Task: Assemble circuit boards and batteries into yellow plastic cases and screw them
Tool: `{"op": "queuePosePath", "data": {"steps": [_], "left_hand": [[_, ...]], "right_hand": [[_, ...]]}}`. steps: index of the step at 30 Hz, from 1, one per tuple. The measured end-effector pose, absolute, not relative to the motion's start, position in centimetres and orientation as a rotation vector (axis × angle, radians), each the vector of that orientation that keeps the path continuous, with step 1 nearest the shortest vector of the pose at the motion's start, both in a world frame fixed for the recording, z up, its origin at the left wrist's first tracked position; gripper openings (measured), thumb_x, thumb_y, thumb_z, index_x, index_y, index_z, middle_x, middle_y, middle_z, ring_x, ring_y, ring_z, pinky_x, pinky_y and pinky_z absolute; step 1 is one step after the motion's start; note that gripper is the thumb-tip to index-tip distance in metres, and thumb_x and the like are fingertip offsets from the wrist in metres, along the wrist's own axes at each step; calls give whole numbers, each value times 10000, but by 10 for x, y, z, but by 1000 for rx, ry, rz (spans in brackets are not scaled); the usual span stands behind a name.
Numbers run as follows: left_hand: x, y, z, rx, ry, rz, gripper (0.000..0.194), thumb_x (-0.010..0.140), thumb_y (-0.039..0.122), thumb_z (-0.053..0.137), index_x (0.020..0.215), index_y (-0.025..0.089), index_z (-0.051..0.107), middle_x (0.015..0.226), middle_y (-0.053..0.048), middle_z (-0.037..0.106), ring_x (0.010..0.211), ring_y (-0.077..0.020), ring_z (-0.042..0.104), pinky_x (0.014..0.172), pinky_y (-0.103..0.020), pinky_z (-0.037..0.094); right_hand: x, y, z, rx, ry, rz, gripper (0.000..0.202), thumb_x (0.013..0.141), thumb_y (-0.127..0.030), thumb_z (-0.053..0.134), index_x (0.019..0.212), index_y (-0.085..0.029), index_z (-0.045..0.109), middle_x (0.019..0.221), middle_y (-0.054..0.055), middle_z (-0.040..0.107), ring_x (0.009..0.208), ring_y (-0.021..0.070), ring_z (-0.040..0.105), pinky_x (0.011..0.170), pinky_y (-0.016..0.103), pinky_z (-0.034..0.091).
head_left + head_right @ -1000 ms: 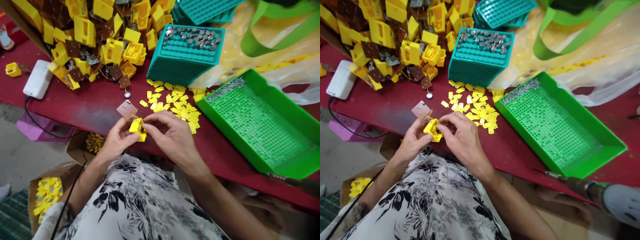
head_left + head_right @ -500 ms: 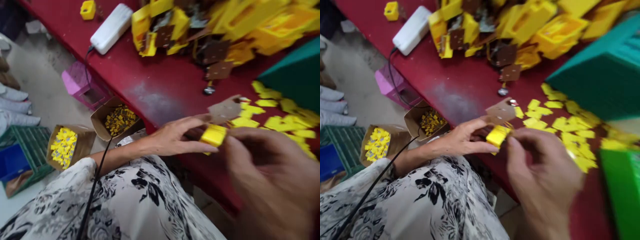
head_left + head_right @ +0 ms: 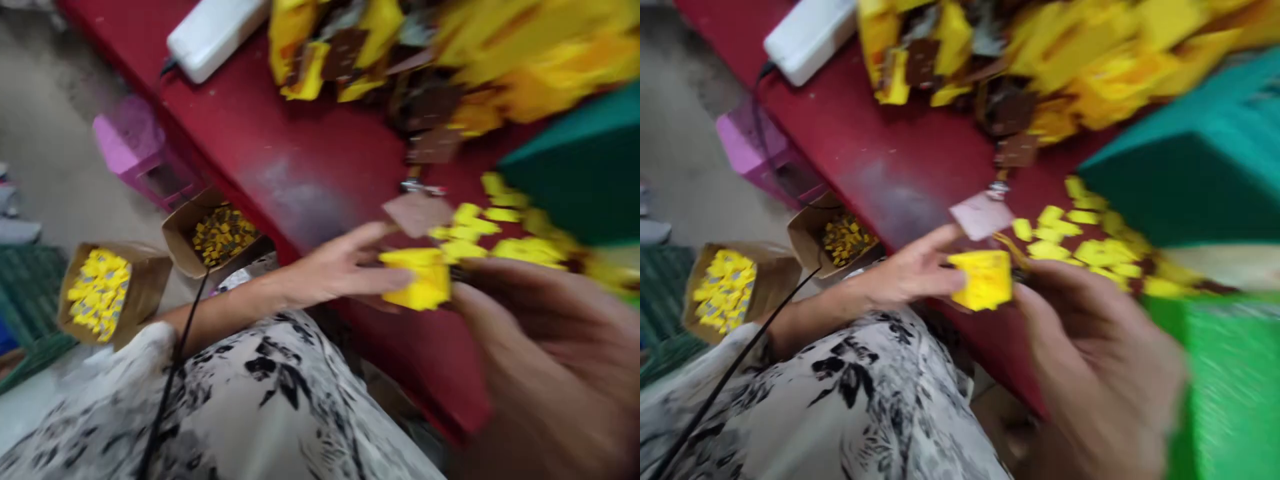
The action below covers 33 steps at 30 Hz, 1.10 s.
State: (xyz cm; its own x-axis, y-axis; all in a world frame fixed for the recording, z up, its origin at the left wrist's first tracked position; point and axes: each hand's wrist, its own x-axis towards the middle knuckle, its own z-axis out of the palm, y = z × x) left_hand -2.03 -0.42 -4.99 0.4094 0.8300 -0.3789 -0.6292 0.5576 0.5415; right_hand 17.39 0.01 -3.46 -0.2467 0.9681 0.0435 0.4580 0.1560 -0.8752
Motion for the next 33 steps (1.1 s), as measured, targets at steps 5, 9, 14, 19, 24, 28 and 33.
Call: {"op": "queuePosePath", "data": {"steps": [5, 9, 14, 19, 24, 28, 33], "left_hand": [[-31, 2, -62, 487, 686, 1015, 676, 736, 394, 868, 1359, 312, 620, 1341, -78, 673, 1116, -244, 693, 961, -361, 567], [-28, 9, -63, 592, 756, 1023, 644, 730, 365, 872, 1326, 308, 634, 1316, -59, 661, 1134, -221, 665, 987, -345, 536], [-22, 6, -61, 630, 797, 1055, 554, 745, 360, 854, 1261, 292, 663, 1215, -38, 685, 1076, -194, 668, 964, -330, 537], [-20, 4, -56, 705, 852, 1062, 495, 778, 339, 823, 1242, 272, 664, 1273, -42, 680, 1132, -196, 651, 988, -325, 526], [-15, 5, -51, 759, 919, 1048, 442, 750, 320, 835, 1156, 246, 676, 1309, -56, 669, 1189, -219, 627, 1054, -366, 492], [-13, 6, -53, 814, 920, 1058, 414, 749, 320, 840, 1115, 231, 668, 1232, -47, 697, 1122, -198, 648, 1024, -347, 513], [-17, 5, -57, 809, 892, 1043, 540, 757, 372, 846, 1237, 252, 628, 1303, -57, 658, 1173, -219, 643, 1029, -378, 527]], "right_hand": [[145, 15, -18, -1442, -1369, 1135, 133, 799, -219, 743, 930, -211, 717, 749, 0, 716, 572, 128, 665, 556, 251, 598], [152, 19, -14, -1425, -1381, 1248, 77, 798, -209, 721, 854, -184, 674, 700, -9, 683, 578, 112, 650, 553, 226, 576], [146, 7, -21, -1446, -1618, 788, 94, 847, -179, 692, 897, -222, 760, 909, 29, 702, 814, 137, 679, 673, 259, 566], [142, -2, -25, -1413, -1760, 521, 145, 886, -113, 669, 964, -214, 737, 920, 25, 732, 830, 142, 687, 766, 282, 580], [137, -8, -28, -1479, -1830, 285, 86, 900, -132, 654, 954, -186, 694, 885, 50, 695, 817, 166, 661, 766, 308, 570], [135, -8, -30, -1471, -1785, 323, 119, 922, -117, 595, 893, -189, 685, 903, 52, 666, 832, 156, 647, 765, 294, 555], [147, 2, -22, -1445, -1515, 780, 82, 909, -158, 594, 865, -189, 656, 809, 3, 683, 710, 117, 641, 637, 236, 522]]}}
